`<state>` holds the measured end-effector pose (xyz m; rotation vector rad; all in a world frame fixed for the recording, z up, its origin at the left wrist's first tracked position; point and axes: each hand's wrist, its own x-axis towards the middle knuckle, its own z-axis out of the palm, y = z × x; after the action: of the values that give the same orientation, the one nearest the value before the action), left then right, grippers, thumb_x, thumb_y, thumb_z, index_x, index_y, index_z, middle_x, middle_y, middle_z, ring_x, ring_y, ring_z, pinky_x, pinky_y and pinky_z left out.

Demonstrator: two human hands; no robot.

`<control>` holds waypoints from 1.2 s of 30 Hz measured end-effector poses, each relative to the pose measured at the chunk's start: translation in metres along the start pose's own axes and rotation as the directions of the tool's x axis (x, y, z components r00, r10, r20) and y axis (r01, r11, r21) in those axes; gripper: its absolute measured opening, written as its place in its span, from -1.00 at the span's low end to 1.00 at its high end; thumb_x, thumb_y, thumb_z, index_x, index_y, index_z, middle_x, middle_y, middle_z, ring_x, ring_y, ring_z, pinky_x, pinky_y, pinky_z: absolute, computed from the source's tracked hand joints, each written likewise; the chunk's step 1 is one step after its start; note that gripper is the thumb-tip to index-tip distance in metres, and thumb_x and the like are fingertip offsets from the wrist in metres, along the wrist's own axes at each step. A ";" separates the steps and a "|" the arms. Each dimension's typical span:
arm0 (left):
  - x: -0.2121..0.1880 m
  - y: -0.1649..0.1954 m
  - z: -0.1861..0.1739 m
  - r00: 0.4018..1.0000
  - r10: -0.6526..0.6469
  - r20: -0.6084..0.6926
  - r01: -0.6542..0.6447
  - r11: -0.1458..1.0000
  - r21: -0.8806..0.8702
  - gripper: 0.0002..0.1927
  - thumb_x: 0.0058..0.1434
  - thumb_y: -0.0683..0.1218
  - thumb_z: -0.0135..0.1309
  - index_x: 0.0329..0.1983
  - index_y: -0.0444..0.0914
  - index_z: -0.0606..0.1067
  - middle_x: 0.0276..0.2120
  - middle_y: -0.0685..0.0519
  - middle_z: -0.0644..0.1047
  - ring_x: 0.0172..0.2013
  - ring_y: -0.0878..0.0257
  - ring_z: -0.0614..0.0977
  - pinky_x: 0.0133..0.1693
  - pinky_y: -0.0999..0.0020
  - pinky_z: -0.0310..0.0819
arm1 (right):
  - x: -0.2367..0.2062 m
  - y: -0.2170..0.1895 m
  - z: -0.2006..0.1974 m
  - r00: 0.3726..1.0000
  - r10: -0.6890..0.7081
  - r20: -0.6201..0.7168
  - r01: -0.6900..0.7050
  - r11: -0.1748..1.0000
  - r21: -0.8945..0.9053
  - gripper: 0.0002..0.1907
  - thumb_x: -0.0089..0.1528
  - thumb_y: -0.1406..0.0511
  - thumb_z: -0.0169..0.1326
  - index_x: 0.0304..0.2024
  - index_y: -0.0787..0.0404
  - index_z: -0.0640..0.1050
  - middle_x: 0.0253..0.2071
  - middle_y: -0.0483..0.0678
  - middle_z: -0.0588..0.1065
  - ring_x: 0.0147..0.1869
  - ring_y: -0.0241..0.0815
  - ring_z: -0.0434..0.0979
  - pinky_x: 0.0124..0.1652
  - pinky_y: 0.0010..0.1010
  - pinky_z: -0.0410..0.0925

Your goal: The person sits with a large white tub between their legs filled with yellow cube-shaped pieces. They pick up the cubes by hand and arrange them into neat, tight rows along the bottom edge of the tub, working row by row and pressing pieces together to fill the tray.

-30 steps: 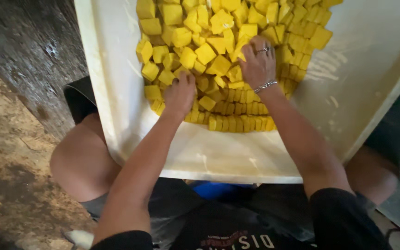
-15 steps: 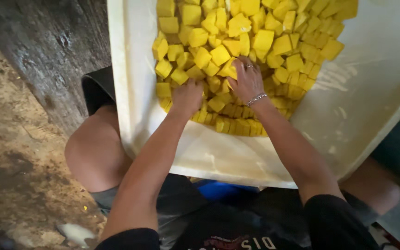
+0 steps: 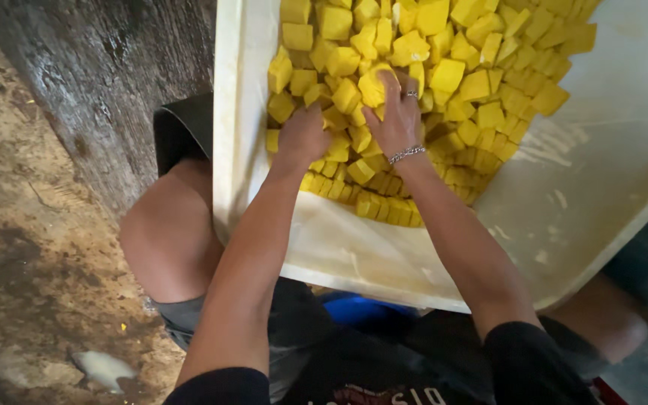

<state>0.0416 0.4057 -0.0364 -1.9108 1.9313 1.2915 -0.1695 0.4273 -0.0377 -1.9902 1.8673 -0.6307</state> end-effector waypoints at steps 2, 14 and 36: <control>0.005 0.002 -0.005 1.000 -0.031 0.000 0.031 0.996 -0.089 -0.52 0.18 0.03 0.21 0.06 -0.32 0.42 -0.04 -0.25 0.55 0.01 -0.20 0.57 0.00 -0.08 0.46 | 0.002 -0.004 0.001 0.999 -0.047 0.014 0.048 0.998 -0.051 -0.20 0.17 0.31 0.39 0.37 0.14 0.27 0.20 0.23 0.34 0.05 0.22 0.53 -0.05 -0.10 0.51; 0.008 0.026 -0.057 0.970 -0.188 -0.156 0.088 0.865 -0.494 -0.62 0.24 -0.05 0.14 0.05 -0.32 0.40 -0.08 -0.13 0.55 -0.05 -0.01 0.65 0.04 0.06 0.51 | 0.024 -0.005 -0.006 0.993 0.033 -0.112 -0.024 0.997 0.078 -0.19 0.15 0.34 0.41 0.35 0.19 0.27 0.33 0.18 0.31 0.18 0.18 0.56 0.06 -0.15 0.52; -0.042 0.065 -0.114 0.936 0.088 -0.340 -0.233 0.880 -0.414 -0.58 0.24 -0.06 0.06 0.16 -0.24 0.42 -0.08 -0.21 0.60 -0.09 -0.15 0.65 0.00 0.01 0.52 | 0.027 -0.038 0.002 0.841 0.118 0.528 -0.055 0.990 -0.133 -0.40 0.20 0.28 0.18 0.26 0.20 0.32 -0.12 0.05 0.57 -0.06 0.02 0.58 0.01 -0.19 0.44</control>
<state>0.0453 0.3545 0.0913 -2.3327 2.1220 1.7014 -0.1357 0.4037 -0.0166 -1.8760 1.6490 0.0709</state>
